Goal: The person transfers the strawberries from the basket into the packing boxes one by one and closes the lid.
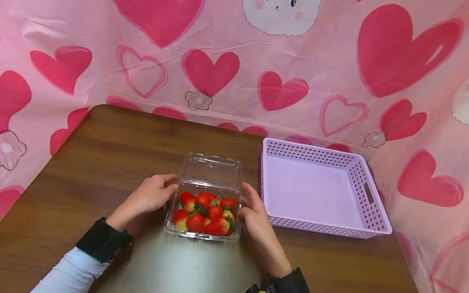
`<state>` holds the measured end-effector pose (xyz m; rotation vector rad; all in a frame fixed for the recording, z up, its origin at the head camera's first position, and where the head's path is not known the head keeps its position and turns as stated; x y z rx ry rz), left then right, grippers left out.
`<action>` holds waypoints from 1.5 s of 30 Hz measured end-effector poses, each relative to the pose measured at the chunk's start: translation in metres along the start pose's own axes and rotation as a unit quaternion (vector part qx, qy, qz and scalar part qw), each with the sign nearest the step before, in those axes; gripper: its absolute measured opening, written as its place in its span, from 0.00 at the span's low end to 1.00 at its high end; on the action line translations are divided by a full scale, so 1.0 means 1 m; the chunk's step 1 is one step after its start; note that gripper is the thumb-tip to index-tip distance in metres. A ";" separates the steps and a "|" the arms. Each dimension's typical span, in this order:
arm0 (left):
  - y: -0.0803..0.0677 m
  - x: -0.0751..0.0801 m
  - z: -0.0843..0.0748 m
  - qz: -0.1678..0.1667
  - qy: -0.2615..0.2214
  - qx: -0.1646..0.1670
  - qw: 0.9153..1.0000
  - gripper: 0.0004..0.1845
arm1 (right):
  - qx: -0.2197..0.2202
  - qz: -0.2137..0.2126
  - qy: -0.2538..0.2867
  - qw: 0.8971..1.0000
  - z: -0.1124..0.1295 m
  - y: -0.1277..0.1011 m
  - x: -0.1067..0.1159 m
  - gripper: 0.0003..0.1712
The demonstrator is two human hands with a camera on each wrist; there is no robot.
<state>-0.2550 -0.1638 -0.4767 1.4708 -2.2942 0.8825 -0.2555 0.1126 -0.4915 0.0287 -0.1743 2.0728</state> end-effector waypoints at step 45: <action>0.012 0.003 0.006 -0.088 -0.046 -0.090 0.991 0.20 | 0.023 -0.051 0.006 0.998 0.009 0.000 0.003 0.46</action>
Point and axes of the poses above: each hand's wrist, its own y-axis towards the middle knuckle, its own x-axis out of the back of the hand, z = x × y, the point moved 4 cm from there along y, towards the middle knuckle, and after that the axes turned 15 degrees about z, right-handed, at the moved point
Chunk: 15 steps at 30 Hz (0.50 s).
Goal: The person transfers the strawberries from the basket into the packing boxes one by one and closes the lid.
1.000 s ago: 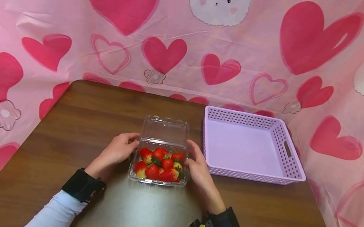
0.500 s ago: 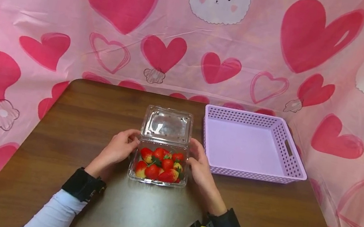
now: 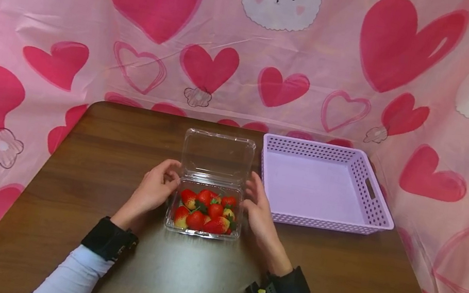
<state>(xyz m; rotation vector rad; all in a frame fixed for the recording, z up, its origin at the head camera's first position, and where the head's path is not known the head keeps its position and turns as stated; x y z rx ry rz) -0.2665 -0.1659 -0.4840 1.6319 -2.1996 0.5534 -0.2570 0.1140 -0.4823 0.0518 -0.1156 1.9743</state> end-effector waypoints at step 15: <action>-0.005 0.000 -0.005 -0.024 0.000 -0.020 1.000 0.19 | 0.006 0.024 0.019 1.000 0.003 -0.004 -0.002 0.48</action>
Point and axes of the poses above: each hand's wrist, its own y-axis towards the middle knuckle, its own x-axis out of the back of the hand, z = x × y, the point moved 4 cm from there along y, towards the middle knuckle, and after that the axes turned 15 degrees about z, right-handed, at the moved point
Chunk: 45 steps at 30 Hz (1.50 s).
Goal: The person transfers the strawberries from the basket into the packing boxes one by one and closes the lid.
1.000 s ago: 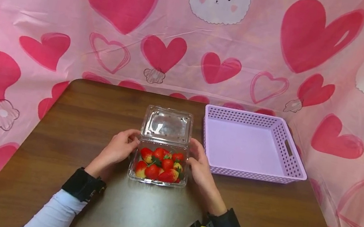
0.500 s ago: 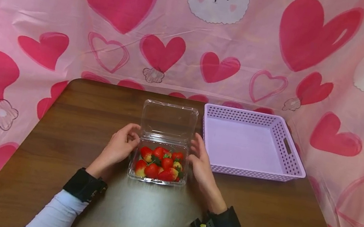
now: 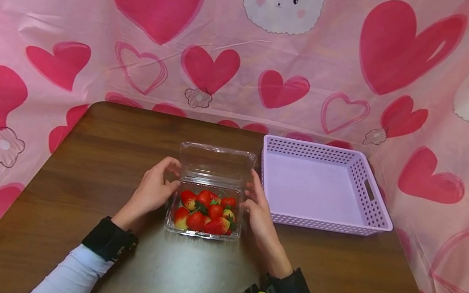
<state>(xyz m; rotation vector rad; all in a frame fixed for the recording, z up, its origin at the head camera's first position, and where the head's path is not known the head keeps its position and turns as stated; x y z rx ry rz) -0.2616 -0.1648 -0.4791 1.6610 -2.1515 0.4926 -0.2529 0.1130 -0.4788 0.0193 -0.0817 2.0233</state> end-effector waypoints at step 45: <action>-0.066 -0.006 -0.015 0.069 -0.080 0.072 0.992 0.23 | -0.014 -0.030 0.031 0.999 -0.003 -0.044 -0.003 0.21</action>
Point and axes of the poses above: each hand's wrist, its own y-axis towards the middle knuckle, its own x-axis out of the back of the hand, z = x × y, the point moved 4 cm from there along y, towards the middle knuckle, and after that the axes turned 15 degrees about z, right-handed, at the moved point
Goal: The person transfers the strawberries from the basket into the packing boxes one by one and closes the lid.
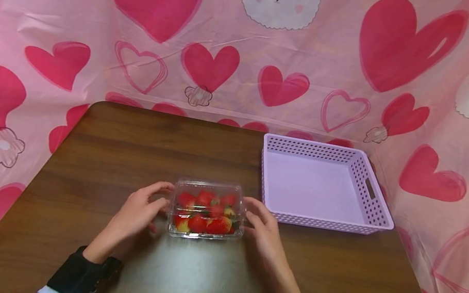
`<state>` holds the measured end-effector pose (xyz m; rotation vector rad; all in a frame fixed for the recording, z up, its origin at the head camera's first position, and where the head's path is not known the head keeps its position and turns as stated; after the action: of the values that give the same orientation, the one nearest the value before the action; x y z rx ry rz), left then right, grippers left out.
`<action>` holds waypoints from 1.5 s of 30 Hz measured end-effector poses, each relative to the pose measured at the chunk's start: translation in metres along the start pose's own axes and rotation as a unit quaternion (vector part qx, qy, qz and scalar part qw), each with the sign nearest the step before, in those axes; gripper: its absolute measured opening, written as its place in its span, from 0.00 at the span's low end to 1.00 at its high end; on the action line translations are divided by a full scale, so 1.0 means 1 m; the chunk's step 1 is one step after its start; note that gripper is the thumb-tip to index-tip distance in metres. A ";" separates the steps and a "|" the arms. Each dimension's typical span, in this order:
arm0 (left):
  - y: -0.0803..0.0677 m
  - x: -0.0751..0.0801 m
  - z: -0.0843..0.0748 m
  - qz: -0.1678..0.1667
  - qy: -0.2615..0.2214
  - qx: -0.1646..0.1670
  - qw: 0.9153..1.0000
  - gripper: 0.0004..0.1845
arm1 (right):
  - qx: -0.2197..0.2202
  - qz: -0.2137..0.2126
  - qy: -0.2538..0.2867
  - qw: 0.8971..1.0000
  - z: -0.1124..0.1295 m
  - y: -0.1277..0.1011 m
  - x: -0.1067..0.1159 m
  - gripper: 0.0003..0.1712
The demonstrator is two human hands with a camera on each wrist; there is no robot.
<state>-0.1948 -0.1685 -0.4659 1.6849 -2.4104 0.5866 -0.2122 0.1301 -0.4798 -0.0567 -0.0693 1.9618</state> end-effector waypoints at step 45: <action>0.009 -0.017 0.016 0.077 -0.017 0.055 0.995 0.37 | -0.060 0.059 0.028 0.996 -0.026 0.003 -0.010 0.29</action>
<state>-0.1950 -0.1578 -0.4885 1.5689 -2.5944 0.7321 -0.2098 0.1206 -0.5056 -0.1985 -0.1498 2.0708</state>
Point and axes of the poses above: each hand's wrist, its own y-axis towards the middle knuckle, its own x-axis out of the back of the hand, z = x × y, the point moved 4 cm from there along y, towards the middle knuckle, and after that the axes turned 15 degrees about z, right-handed, at the moved point
